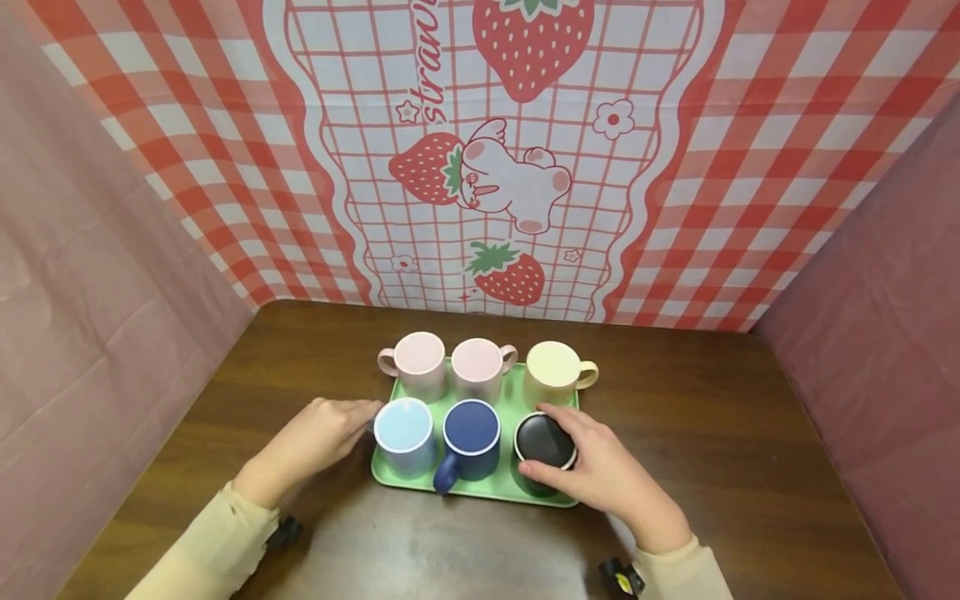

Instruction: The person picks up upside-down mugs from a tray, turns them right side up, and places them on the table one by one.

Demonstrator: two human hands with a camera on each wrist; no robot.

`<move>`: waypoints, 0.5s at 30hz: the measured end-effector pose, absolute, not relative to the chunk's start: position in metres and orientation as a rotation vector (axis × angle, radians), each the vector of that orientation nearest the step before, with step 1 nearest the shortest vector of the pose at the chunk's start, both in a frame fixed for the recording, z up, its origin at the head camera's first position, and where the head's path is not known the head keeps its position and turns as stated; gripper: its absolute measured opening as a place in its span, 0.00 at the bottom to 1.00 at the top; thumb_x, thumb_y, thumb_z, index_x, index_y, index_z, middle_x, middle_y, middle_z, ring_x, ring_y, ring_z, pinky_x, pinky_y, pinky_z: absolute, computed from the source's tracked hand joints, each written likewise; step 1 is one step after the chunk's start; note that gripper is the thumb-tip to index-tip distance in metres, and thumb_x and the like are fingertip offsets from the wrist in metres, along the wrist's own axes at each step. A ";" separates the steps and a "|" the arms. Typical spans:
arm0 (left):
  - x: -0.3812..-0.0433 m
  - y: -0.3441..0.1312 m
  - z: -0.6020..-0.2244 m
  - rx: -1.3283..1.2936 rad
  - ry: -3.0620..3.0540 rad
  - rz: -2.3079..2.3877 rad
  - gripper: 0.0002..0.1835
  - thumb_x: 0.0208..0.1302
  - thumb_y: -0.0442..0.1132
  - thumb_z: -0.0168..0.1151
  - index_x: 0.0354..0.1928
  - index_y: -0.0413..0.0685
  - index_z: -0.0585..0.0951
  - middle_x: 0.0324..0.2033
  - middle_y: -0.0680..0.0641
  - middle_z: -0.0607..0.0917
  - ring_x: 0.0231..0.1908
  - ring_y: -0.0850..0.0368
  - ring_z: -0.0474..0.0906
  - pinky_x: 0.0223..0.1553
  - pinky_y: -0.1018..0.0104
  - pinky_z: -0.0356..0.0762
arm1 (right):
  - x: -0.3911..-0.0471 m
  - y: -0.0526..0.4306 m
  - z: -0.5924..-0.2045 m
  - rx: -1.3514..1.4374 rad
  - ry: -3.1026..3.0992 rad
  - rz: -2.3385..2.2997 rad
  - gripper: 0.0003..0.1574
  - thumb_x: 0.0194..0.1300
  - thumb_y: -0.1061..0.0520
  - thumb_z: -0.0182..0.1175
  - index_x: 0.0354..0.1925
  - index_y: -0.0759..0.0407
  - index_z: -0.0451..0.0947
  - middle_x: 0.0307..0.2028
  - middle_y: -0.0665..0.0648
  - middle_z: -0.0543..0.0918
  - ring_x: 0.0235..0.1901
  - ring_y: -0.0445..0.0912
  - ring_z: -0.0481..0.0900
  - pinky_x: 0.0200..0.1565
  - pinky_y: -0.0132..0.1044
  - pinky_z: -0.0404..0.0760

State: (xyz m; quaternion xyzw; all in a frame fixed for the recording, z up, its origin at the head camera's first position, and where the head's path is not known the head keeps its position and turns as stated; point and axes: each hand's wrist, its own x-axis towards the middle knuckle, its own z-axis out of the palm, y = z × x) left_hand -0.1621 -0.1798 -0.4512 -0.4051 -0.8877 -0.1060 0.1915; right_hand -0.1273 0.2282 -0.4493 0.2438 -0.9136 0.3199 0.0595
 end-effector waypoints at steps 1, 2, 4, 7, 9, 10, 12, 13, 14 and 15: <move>-0.164 -0.179 -0.451 -1.139 -2.484 -0.295 0.12 0.59 0.27 0.69 0.46 0.38 0.85 0.37 0.46 0.90 0.35 0.55 0.88 0.34 0.61 0.86 | -0.128 0.228 -0.449 0.735 -2.767 0.971 0.47 0.52 0.35 0.76 0.65 0.49 0.74 0.54 0.44 0.81 0.47 0.39 0.80 0.47 0.41 0.82; -0.166 -0.179 -0.450 -1.145 -2.473 -0.294 0.13 0.58 0.26 0.69 0.46 0.38 0.85 0.38 0.46 0.90 0.36 0.55 0.88 0.35 0.61 0.86 | -0.128 0.229 -0.449 0.735 -2.766 0.970 0.47 0.52 0.34 0.76 0.65 0.49 0.74 0.54 0.44 0.81 0.47 0.39 0.80 0.47 0.42 0.82; -0.171 -0.180 -0.445 -1.145 -2.448 -0.294 0.15 0.56 0.25 0.69 0.47 0.38 0.85 0.39 0.45 0.90 0.37 0.54 0.88 0.35 0.61 0.86 | -0.129 0.229 -0.449 0.739 -2.764 0.972 0.47 0.52 0.34 0.76 0.65 0.49 0.74 0.55 0.44 0.81 0.47 0.39 0.80 0.47 0.41 0.82; -0.178 -0.182 -0.434 -1.131 -2.411 -0.312 0.18 0.54 0.23 0.68 0.48 0.39 0.85 0.40 0.45 0.90 0.37 0.53 0.88 0.35 0.60 0.86 | -0.130 0.228 -0.450 0.747 -2.760 0.976 0.46 0.52 0.34 0.76 0.65 0.49 0.74 0.55 0.44 0.81 0.47 0.39 0.80 0.47 0.41 0.82; -0.184 -0.184 -0.423 -1.092 -2.381 -0.339 0.19 0.53 0.23 0.69 0.49 0.39 0.85 0.40 0.44 0.90 0.36 0.53 0.88 0.35 0.60 0.86 | -0.129 0.229 -0.450 0.749 -2.757 0.982 0.46 0.52 0.34 0.76 0.65 0.47 0.74 0.55 0.43 0.81 0.47 0.38 0.80 0.47 0.40 0.82; -0.187 -0.184 -0.417 -1.064 -2.364 -0.361 0.19 0.53 0.23 0.69 0.49 0.39 0.85 0.40 0.44 0.90 0.36 0.52 0.88 0.35 0.59 0.86 | -0.129 0.229 -0.450 0.750 -2.757 0.985 0.46 0.52 0.34 0.76 0.65 0.47 0.74 0.55 0.43 0.81 0.47 0.38 0.80 0.47 0.40 0.82; -0.194 -0.184 -0.408 -0.999 -2.331 -0.405 0.18 0.54 0.23 0.70 0.49 0.39 0.86 0.38 0.43 0.90 0.33 0.51 0.88 0.33 0.57 0.86 | -0.129 0.229 -0.450 0.752 -2.755 0.996 0.45 0.53 0.35 0.76 0.65 0.46 0.74 0.55 0.42 0.81 0.47 0.38 0.80 0.47 0.40 0.82; -0.198 -0.183 -0.404 -0.963 -2.315 -0.429 0.17 0.55 0.23 0.70 0.48 0.38 0.86 0.37 0.43 0.90 0.32 0.51 0.88 0.31 0.56 0.86 | -0.128 0.229 -0.450 0.750 -2.755 1.000 0.45 0.53 0.35 0.76 0.65 0.45 0.74 0.55 0.42 0.81 0.47 0.38 0.80 0.47 0.40 0.82; -0.202 -0.181 -0.401 -0.924 -2.307 -0.455 0.17 0.55 0.23 0.69 0.48 0.39 0.86 0.35 0.43 0.90 0.28 0.52 0.86 0.29 0.55 0.85 | -0.128 0.229 -0.450 0.748 -2.755 1.005 0.44 0.53 0.35 0.76 0.65 0.44 0.74 0.55 0.41 0.81 0.47 0.38 0.80 0.47 0.40 0.82; -0.207 -0.179 -0.399 -0.892 -2.305 -0.483 0.16 0.56 0.23 0.68 0.48 0.40 0.87 0.30 0.43 0.89 0.23 0.54 0.83 0.26 0.56 0.83 | -0.127 0.230 -0.450 0.746 -2.756 1.006 0.44 0.53 0.35 0.76 0.64 0.44 0.74 0.55 0.41 0.81 0.48 0.38 0.80 0.48 0.40 0.82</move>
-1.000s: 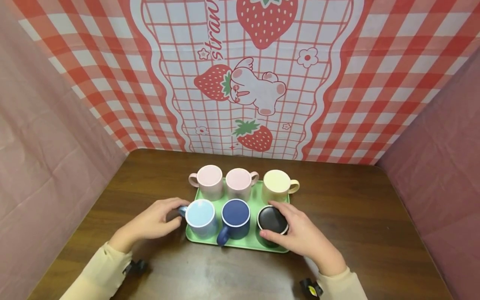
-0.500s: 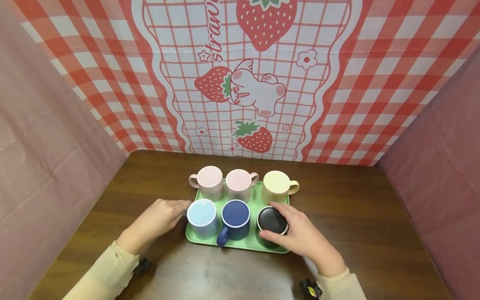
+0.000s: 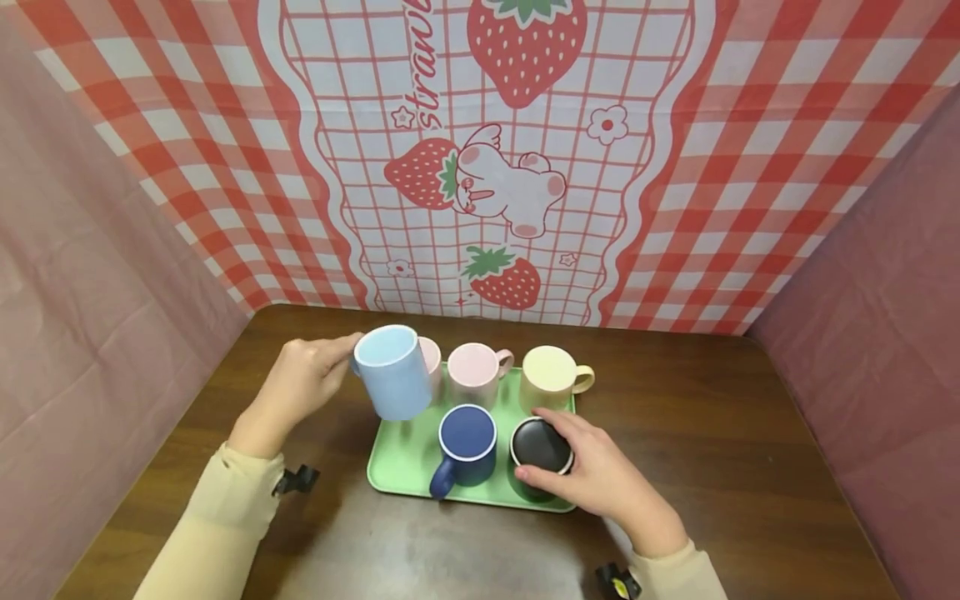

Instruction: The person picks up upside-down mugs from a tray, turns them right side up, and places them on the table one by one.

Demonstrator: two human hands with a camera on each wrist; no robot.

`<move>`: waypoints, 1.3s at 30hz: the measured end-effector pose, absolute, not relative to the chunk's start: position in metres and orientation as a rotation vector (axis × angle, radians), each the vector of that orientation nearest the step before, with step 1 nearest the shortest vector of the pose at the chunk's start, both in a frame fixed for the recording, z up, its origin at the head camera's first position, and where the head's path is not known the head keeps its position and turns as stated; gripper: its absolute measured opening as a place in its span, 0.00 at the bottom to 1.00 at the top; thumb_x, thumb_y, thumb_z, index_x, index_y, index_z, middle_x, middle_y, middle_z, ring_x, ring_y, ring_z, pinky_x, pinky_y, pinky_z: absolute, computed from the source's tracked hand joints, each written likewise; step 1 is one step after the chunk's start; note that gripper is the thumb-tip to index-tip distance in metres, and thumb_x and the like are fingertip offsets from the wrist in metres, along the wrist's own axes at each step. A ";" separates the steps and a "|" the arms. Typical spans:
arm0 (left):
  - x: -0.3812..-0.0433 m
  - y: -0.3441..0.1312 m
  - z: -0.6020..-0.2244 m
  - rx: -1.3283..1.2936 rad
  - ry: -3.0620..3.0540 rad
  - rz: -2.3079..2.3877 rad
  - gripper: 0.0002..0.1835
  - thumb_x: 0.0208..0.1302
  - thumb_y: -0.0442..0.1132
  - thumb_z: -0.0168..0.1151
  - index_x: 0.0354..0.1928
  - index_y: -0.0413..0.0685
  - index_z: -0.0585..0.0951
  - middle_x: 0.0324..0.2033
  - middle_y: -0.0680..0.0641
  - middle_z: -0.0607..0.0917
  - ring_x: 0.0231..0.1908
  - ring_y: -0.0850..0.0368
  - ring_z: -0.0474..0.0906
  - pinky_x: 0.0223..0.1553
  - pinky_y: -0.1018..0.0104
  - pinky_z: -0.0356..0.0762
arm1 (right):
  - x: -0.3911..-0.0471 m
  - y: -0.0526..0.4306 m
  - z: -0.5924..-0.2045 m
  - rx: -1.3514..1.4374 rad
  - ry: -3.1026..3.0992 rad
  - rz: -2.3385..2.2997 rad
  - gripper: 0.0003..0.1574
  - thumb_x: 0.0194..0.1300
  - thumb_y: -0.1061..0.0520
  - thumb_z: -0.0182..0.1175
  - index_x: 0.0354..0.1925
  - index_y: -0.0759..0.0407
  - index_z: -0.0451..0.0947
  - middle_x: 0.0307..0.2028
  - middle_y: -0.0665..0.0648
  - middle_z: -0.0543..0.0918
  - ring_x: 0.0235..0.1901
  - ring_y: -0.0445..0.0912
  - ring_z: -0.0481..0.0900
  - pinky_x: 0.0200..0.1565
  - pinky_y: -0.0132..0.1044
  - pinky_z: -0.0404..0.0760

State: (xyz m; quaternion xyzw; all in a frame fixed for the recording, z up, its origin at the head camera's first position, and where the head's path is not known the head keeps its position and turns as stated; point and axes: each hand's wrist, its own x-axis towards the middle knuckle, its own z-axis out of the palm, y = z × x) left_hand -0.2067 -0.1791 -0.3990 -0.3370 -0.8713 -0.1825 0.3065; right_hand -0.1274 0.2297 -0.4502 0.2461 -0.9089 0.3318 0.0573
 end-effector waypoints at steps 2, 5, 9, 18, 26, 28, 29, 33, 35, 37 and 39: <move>-0.215 -0.173 -0.398 -0.833 -2.323 -0.568 0.18 0.58 0.22 0.63 0.49 0.42 0.87 0.23 0.45 0.86 0.16 0.58 0.74 0.19 0.59 0.77 | -0.127 0.229 -0.450 0.739 -2.763 1.006 0.44 0.53 0.34 0.76 0.65 0.43 0.74 0.55 0.41 0.81 0.47 0.38 0.80 0.47 0.40 0.82; -0.226 -0.160 -0.401 -0.739 -2.367 -0.726 0.20 0.60 0.23 0.59 0.51 0.45 0.88 0.20 0.45 0.85 0.13 0.61 0.66 0.15 0.65 0.69 | -0.126 0.228 -0.449 0.729 -2.768 1.003 0.44 0.53 0.34 0.75 0.65 0.43 0.74 0.55 0.41 0.81 0.47 0.38 0.80 0.47 0.40 0.82; -0.235 -0.141 -0.409 -0.588 -2.417 -0.995 0.16 0.65 0.27 0.60 0.52 0.45 0.88 0.28 0.44 0.90 0.14 0.63 0.79 0.15 0.73 0.75 | -0.126 0.227 -0.449 0.741 -2.765 1.007 0.45 0.53 0.34 0.76 0.65 0.45 0.74 0.55 0.42 0.81 0.47 0.38 0.80 0.47 0.40 0.82; -0.243 -0.092 -0.417 -0.118 -2.193 -2.112 0.09 0.68 0.27 0.59 0.43 0.30 0.87 0.29 0.33 0.87 0.23 0.51 0.87 0.28 0.56 0.86 | -0.127 0.228 -0.450 0.745 -2.750 1.000 0.44 0.53 0.35 0.76 0.65 0.44 0.74 0.54 0.40 0.81 0.47 0.37 0.80 0.47 0.39 0.81; -0.244 -0.068 -0.420 0.150 -1.867 -2.593 0.11 0.71 0.27 0.58 0.47 0.23 0.83 0.30 0.34 0.86 0.26 0.50 0.88 0.36 0.56 0.86 | -0.126 0.229 -0.450 0.748 -2.730 0.991 0.45 0.52 0.38 0.78 0.64 0.48 0.75 0.53 0.40 0.81 0.48 0.38 0.80 0.48 0.38 0.82; -0.243 -0.064 -0.420 0.149 -1.833 -2.638 0.12 0.71 0.27 0.58 0.49 0.23 0.82 0.32 0.35 0.86 0.27 0.50 0.88 0.38 0.56 0.86 | -0.126 0.229 -0.450 0.749 -2.730 0.990 0.45 0.52 0.38 0.78 0.64 0.48 0.75 0.53 0.41 0.81 0.49 0.39 0.80 0.48 0.38 0.82; -0.242 -0.062 -0.420 0.146 -1.820 -2.656 0.12 0.71 0.27 0.58 0.50 0.22 0.81 0.33 0.35 0.86 0.27 0.50 0.88 0.39 0.56 0.86 | -0.126 0.228 -0.450 0.748 -2.731 0.990 0.45 0.52 0.38 0.78 0.64 0.48 0.75 0.53 0.40 0.81 0.49 0.39 0.80 0.48 0.38 0.82; -0.240 -0.056 -0.421 0.092 -1.793 -2.706 0.13 0.70 0.25 0.57 0.52 0.21 0.80 0.36 0.34 0.84 0.27 0.51 0.88 0.40 0.56 0.86 | -0.127 0.228 -0.450 0.755 -2.735 0.990 0.45 0.53 0.38 0.77 0.65 0.47 0.74 0.53 0.40 0.81 0.49 0.38 0.80 0.48 0.38 0.82; -0.239 -0.053 -0.423 0.069 -1.779 -2.736 0.13 0.70 0.24 0.56 0.52 0.19 0.79 0.35 0.34 0.83 0.26 0.52 0.87 0.40 0.56 0.86 | -0.127 0.228 -0.449 0.761 -2.745 0.974 0.44 0.54 0.37 0.76 0.65 0.47 0.74 0.53 0.41 0.81 0.49 0.38 0.80 0.48 0.38 0.82; -0.238 -0.050 -0.425 0.060 -1.772 -2.766 0.13 0.70 0.24 0.56 0.52 0.19 0.79 0.35 0.35 0.83 0.27 0.52 0.86 0.40 0.56 0.86 | -0.126 0.228 -0.446 0.765 -2.765 0.946 0.44 0.55 0.37 0.75 0.65 0.48 0.73 0.53 0.41 0.80 0.49 0.38 0.79 0.48 0.39 0.82; -0.237 -0.046 -0.426 0.065 -1.764 -2.793 0.14 0.70 0.24 0.57 0.52 0.18 0.78 0.35 0.36 0.84 0.27 0.52 0.86 0.41 0.56 0.86 | -0.125 0.228 -0.441 0.766 -2.799 0.915 0.44 0.57 0.35 0.74 0.66 0.50 0.73 0.53 0.42 0.80 0.50 0.38 0.79 0.49 0.41 0.82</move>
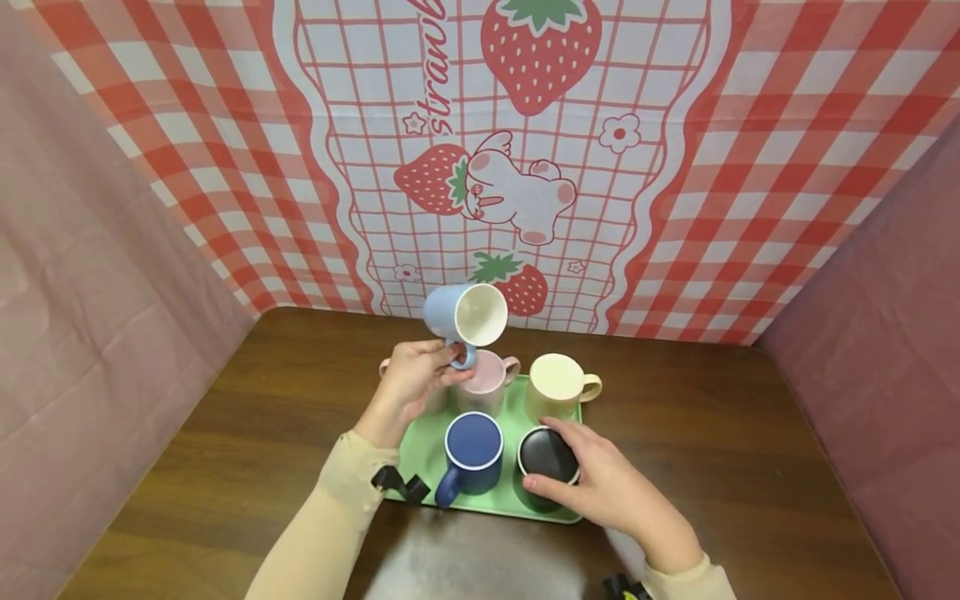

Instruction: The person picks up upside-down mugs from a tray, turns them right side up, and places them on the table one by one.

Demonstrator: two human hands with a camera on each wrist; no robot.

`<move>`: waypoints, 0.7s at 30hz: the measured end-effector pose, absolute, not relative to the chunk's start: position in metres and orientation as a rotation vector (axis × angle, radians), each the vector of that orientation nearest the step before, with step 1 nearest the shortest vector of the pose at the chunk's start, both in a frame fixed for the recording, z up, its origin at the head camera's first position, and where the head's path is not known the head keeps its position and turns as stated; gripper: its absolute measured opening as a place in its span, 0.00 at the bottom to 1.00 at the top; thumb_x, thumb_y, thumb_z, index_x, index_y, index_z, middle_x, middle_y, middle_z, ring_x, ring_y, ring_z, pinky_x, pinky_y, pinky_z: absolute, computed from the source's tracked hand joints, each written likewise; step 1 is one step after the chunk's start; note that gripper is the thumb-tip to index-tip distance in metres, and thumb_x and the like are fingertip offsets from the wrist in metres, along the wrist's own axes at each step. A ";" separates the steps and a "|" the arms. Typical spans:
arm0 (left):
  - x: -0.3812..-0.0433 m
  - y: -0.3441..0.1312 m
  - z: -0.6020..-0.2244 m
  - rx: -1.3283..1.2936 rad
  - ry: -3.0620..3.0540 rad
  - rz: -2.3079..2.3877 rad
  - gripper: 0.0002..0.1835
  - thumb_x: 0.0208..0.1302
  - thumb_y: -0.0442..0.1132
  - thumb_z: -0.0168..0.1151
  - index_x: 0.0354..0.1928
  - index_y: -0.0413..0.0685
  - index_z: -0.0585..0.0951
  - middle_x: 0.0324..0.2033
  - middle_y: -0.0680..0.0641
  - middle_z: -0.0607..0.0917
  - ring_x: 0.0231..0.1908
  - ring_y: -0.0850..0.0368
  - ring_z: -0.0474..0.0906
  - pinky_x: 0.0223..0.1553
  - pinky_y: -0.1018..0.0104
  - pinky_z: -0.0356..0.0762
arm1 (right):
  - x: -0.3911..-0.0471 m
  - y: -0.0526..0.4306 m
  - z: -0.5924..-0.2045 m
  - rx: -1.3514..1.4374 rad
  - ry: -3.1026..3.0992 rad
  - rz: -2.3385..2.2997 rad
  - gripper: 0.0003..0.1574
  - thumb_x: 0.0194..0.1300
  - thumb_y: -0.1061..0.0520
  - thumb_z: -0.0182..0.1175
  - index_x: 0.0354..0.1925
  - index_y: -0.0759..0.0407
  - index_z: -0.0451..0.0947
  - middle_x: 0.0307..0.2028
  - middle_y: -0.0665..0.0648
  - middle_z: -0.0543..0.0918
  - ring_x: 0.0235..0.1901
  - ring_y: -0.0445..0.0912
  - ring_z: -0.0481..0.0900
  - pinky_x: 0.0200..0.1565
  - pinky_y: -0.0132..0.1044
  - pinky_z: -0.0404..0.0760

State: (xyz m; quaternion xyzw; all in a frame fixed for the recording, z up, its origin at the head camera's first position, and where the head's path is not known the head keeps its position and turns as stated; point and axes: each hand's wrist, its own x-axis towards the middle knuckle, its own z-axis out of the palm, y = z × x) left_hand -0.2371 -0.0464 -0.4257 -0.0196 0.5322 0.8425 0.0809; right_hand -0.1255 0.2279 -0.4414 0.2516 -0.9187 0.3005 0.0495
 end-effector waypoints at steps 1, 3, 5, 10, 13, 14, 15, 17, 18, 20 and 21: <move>-0.237 -0.045 -0.426 -0.064 1.581 2.515 0.14 0.70 0.24 0.57 0.52 0.19 0.78 0.36 0.36 0.84 0.28 0.52 0.86 0.41 0.56 0.86 | -0.126 0.228 -0.438 0.769 -2.816 0.903 0.44 0.58 0.35 0.72 0.66 0.51 0.73 0.53 0.42 0.80 0.50 0.39 0.79 0.50 0.42 0.82; -0.236 -0.042 -0.425 -0.070 1.574 2.511 0.14 0.70 0.24 0.57 0.53 0.19 0.78 0.38 0.36 0.84 0.29 0.53 0.86 0.41 0.56 0.86 | -0.127 0.226 -0.430 0.778 -2.832 0.887 0.42 0.61 0.35 0.70 0.66 0.53 0.73 0.55 0.45 0.81 0.52 0.41 0.80 0.52 0.45 0.81; -0.234 -0.040 -0.423 -0.068 1.579 2.512 0.14 0.70 0.24 0.57 0.53 0.19 0.78 0.39 0.36 0.84 0.30 0.53 0.86 0.42 0.56 0.86 | -0.130 0.224 -0.419 0.773 -2.836 0.912 0.39 0.63 0.37 0.69 0.64 0.54 0.74 0.56 0.47 0.82 0.54 0.43 0.80 0.53 0.48 0.81; -0.230 -0.034 -0.422 -0.041 1.577 2.520 0.14 0.70 0.24 0.56 0.53 0.20 0.79 0.38 0.36 0.84 0.31 0.52 0.87 0.42 0.55 0.86 | -0.144 0.215 -0.392 0.737 -2.785 0.991 0.30 0.66 0.43 0.68 0.61 0.50 0.74 0.50 0.49 0.85 0.47 0.43 0.85 0.46 0.45 0.85; -0.227 -0.030 -0.420 -0.024 1.555 2.530 0.14 0.71 0.25 0.56 0.54 0.20 0.78 0.37 0.35 0.85 0.31 0.52 0.87 0.42 0.55 0.86 | -0.156 0.205 -0.377 0.691 -2.765 1.045 0.26 0.68 0.44 0.66 0.60 0.50 0.74 0.44 0.49 0.86 0.41 0.41 0.86 0.41 0.41 0.85; -0.227 -0.029 -0.419 -0.025 1.542 2.538 0.14 0.71 0.25 0.56 0.54 0.20 0.78 0.37 0.36 0.85 0.31 0.51 0.87 0.42 0.55 0.86 | -0.160 0.200 -0.374 0.667 -2.763 1.061 0.25 0.69 0.44 0.66 0.59 0.50 0.74 0.43 0.50 0.86 0.40 0.41 0.85 0.41 0.39 0.85; -0.226 -0.028 -0.418 -0.026 1.534 2.544 0.14 0.71 0.25 0.56 0.54 0.20 0.78 0.37 0.36 0.85 0.31 0.51 0.87 0.42 0.55 0.86 | -0.164 0.195 -0.370 0.646 -2.758 1.077 0.24 0.69 0.43 0.65 0.58 0.51 0.75 0.42 0.50 0.86 0.39 0.41 0.85 0.40 0.39 0.85; -0.224 -0.026 -0.416 -0.029 1.525 2.551 0.14 0.72 0.26 0.56 0.53 0.20 0.78 0.35 0.36 0.85 0.30 0.52 0.88 0.42 0.55 0.86 | -0.171 0.186 -0.367 0.584 -2.753 1.090 0.23 0.70 0.42 0.64 0.56 0.52 0.78 0.41 0.50 0.86 0.38 0.42 0.84 0.39 0.38 0.84; -0.223 -0.025 -0.415 -0.028 1.521 2.552 0.14 0.72 0.26 0.56 0.53 0.20 0.78 0.34 0.36 0.85 0.30 0.51 0.88 0.42 0.55 0.86 | -0.174 0.181 -0.366 0.566 -2.745 1.087 0.22 0.70 0.41 0.64 0.54 0.53 0.80 0.41 0.50 0.86 0.38 0.42 0.84 0.39 0.39 0.84; -0.220 -0.023 -0.413 -0.026 1.505 2.553 0.14 0.72 0.26 0.55 0.53 0.20 0.79 0.33 0.36 0.85 0.30 0.51 0.88 0.42 0.55 0.85 | -0.180 0.173 -0.365 0.545 -2.723 1.056 0.20 0.70 0.41 0.64 0.50 0.53 0.83 0.39 0.50 0.85 0.36 0.43 0.83 0.37 0.40 0.83; -0.219 -0.022 -0.412 -0.025 1.504 2.550 0.14 0.72 0.26 0.55 0.53 0.20 0.79 0.33 0.36 0.85 0.30 0.51 0.88 0.42 0.55 0.85 | -0.182 0.169 -0.364 0.544 -2.706 1.043 0.18 0.70 0.42 0.64 0.48 0.53 0.84 0.38 0.50 0.85 0.35 0.43 0.82 0.36 0.40 0.83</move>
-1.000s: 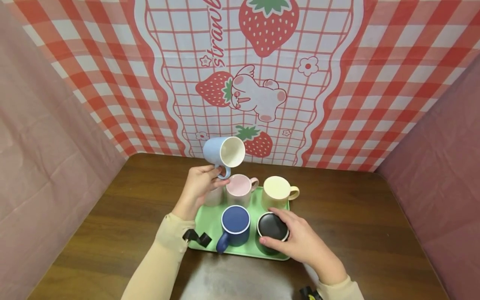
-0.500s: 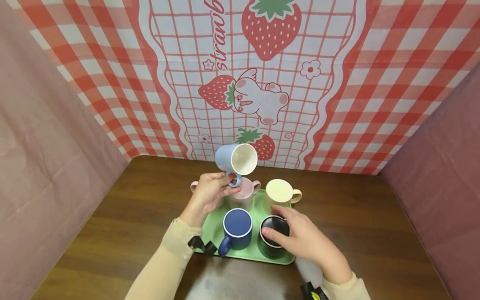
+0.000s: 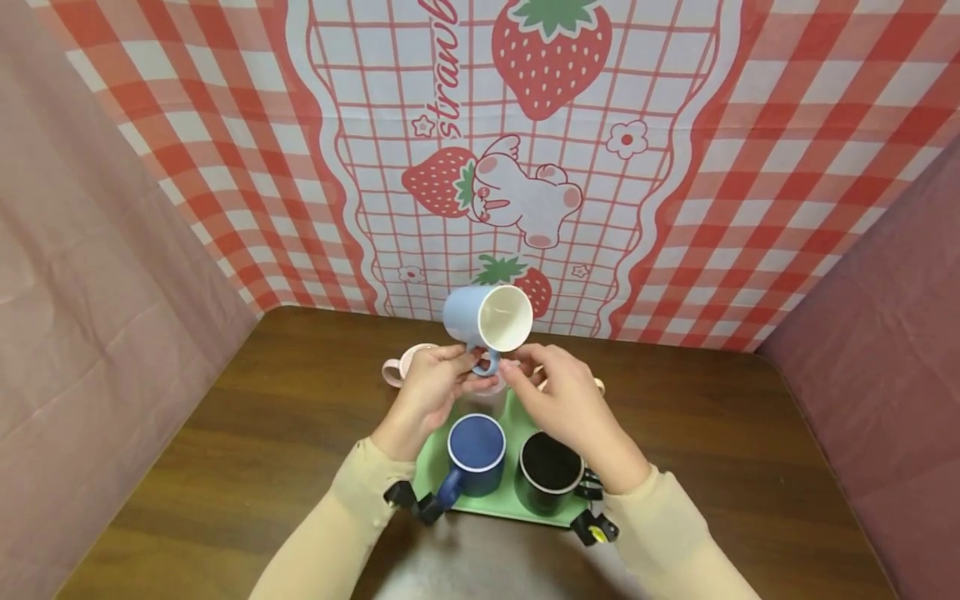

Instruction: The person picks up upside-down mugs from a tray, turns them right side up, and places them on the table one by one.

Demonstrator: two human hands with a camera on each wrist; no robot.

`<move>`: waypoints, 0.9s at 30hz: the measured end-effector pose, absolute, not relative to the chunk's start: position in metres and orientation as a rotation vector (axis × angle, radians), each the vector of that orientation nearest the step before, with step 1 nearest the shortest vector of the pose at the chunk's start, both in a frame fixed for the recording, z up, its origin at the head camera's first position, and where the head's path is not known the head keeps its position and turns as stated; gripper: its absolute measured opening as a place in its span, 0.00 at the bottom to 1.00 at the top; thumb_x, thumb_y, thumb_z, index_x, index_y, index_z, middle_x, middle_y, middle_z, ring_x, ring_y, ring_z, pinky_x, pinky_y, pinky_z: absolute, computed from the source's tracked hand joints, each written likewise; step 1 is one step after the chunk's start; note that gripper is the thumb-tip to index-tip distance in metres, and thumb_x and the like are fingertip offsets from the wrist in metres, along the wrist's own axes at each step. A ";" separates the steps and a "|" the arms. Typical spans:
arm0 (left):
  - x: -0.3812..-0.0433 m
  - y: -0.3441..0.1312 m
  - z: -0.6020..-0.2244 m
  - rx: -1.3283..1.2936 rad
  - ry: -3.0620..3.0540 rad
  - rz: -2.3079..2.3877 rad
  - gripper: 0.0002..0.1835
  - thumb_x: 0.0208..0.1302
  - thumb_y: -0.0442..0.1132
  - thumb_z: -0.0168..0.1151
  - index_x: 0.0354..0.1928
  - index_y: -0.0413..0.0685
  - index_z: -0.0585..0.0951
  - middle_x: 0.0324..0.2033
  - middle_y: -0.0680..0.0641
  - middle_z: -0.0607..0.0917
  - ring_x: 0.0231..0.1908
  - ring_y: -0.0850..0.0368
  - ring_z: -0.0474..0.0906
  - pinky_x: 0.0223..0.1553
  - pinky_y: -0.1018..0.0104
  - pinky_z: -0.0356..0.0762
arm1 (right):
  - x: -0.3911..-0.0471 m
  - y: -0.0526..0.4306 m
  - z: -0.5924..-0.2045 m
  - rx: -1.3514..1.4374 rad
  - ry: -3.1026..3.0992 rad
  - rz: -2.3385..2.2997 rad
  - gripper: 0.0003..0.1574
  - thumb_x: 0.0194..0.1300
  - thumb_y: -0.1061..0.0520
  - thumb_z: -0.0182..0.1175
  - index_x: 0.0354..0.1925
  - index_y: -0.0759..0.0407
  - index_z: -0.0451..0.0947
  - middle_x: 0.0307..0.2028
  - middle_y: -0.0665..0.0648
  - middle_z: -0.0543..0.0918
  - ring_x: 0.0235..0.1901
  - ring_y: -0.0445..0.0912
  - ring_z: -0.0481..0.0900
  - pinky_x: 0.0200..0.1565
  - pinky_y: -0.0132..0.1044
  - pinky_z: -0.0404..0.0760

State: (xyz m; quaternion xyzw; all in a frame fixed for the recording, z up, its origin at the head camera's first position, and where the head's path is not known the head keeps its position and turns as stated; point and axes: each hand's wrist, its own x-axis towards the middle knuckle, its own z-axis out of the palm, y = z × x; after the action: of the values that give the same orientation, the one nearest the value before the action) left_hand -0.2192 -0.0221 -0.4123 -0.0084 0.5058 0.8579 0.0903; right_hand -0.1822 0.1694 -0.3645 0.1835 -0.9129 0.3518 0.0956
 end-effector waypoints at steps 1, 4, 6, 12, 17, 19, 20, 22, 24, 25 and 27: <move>-0.219 -0.021 -0.412 -0.023 1.501 2.548 0.13 0.73 0.26 0.55 0.53 0.21 0.79 0.33 0.37 0.85 0.30 0.51 0.88 0.42 0.55 0.85 | -0.185 0.166 -0.365 0.543 -2.687 1.032 0.16 0.70 0.43 0.64 0.45 0.52 0.85 0.37 0.50 0.85 0.34 0.43 0.82 0.36 0.40 0.82; -0.217 -0.020 -0.410 -0.018 1.489 2.561 0.13 0.73 0.26 0.54 0.52 0.20 0.79 0.35 0.37 0.85 0.31 0.51 0.88 0.43 0.55 0.85 | -0.190 0.158 -0.365 0.552 -2.630 1.008 0.13 0.69 0.46 0.65 0.39 0.54 0.87 0.34 0.50 0.85 0.32 0.44 0.81 0.34 0.40 0.81; -0.217 -0.019 -0.409 -0.019 1.485 2.573 0.13 0.73 0.26 0.55 0.52 0.20 0.79 0.37 0.37 0.85 0.31 0.51 0.88 0.43 0.55 0.85 | -0.192 0.154 -0.366 0.544 -2.618 1.005 0.13 0.69 0.46 0.66 0.37 0.53 0.88 0.32 0.49 0.85 0.31 0.43 0.81 0.33 0.39 0.79; -0.215 -0.017 -0.409 -0.021 1.483 2.575 0.13 0.71 0.26 0.56 0.52 0.22 0.80 0.36 0.36 0.87 0.28 0.53 0.88 0.41 0.56 0.86 | -0.194 0.146 -0.366 0.512 -2.640 1.065 0.13 0.69 0.47 0.66 0.34 0.54 0.88 0.27 0.49 0.84 0.28 0.43 0.79 0.28 0.38 0.75; -0.214 -0.015 -0.408 0.010 1.481 2.579 0.12 0.70 0.25 0.57 0.50 0.21 0.80 0.36 0.37 0.87 0.30 0.52 0.88 0.42 0.56 0.86 | -0.193 0.144 -0.364 0.442 -2.634 1.248 0.14 0.70 0.49 0.65 0.38 0.58 0.88 0.28 0.51 0.87 0.30 0.44 0.81 0.32 0.37 0.77; -0.214 -0.015 -0.409 0.012 1.492 2.572 0.12 0.70 0.24 0.57 0.50 0.21 0.81 0.35 0.37 0.87 0.30 0.52 0.88 0.41 0.56 0.86 | -0.193 0.143 -0.363 0.415 -2.631 1.406 0.14 0.71 0.51 0.64 0.41 0.61 0.87 0.31 0.55 0.88 0.33 0.45 0.82 0.35 0.35 0.79; -0.214 -0.015 -0.409 0.012 1.500 2.567 0.12 0.69 0.24 0.57 0.49 0.21 0.81 0.35 0.37 0.87 0.30 0.51 0.88 0.41 0.57 0.86 | -0.193 0.143 -0.363 0.403 -2.627 1.495 0.15 0.71 0.51 0.64 0.43 0.63 0.87 0.33 0.57 0.88 0.34 0.45 0.83 0.37 0.35 0.80; -0.214 -0.015 -0.409 0.013 1.512 2.556 0.12 0.69 0.24 0.58 0.49 0.21 0.82 0.35 0.37 0.88 0.30 0.51 0.88 0.41 0.57 0.86 | -0.193 0.143 -0.363 0.370 -2.616 1.673 0.17 0.72 0.52 0.63 0.46 0.66 0.85 0.37 0.60 0.88 0.37 0.46 0.83 0.40 0.34 0.81; -0.213 -0.016 -0.408 0.012 1.525 2.544 0.11 0.69 0.25 0.58 0.49 0.22 0.82 0.35 0.36 0.88 0.31 0.51 0.88 0.40 0.57 0.86 | -0.193 0.143 -0.362 0.332 -2.610 1.816 0.19 0.73 0.52 0.62 0.49 0.68 0.84 0.41 0.61 0.87 0.40 0.46 0.82 0.43 0.34 0.81; -0.213 -0.016 -0.408 0.013 1.532 2.538 0.12 0.69 0.25 0.59 0.49 0.23 0.82 0.36 0.35 0.88 0.31 0.50 0.88 0.40 0.57 0.86 | -0.193 0.143 -0.362 0.320 -2.609 1.869 0.20 0.73 0.52 0.62 0.50 0.69 0.83 0.42 0.61 0.87 0.42 0.46 0.81 0.46 0.35 0.81; -0.212 -0.017 -0.407 0.018 1.540 2.531 0.12 0.69 0.25 0.59 0.49 0.24 0.82 0.37 0.35 0.88 0.31 0.50 0.89 0.40 0.58 0.86 | -0.193 0.143 -0.361 0.302 -2.607 1.939 0.22 0.74 0.52 0.61 0.53 0.70 0.82 0.44 0.59 0.86 0.44 0.44 0.80 0.49 0.36 0.80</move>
State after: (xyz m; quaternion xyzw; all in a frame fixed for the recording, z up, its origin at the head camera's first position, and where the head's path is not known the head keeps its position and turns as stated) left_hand -0.2124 -0.0168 -0.4072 0.0060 0.5178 0.8508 0.0891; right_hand -0.1934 0.1431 -0.3609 0.0924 -0.7975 0.5931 -0.0610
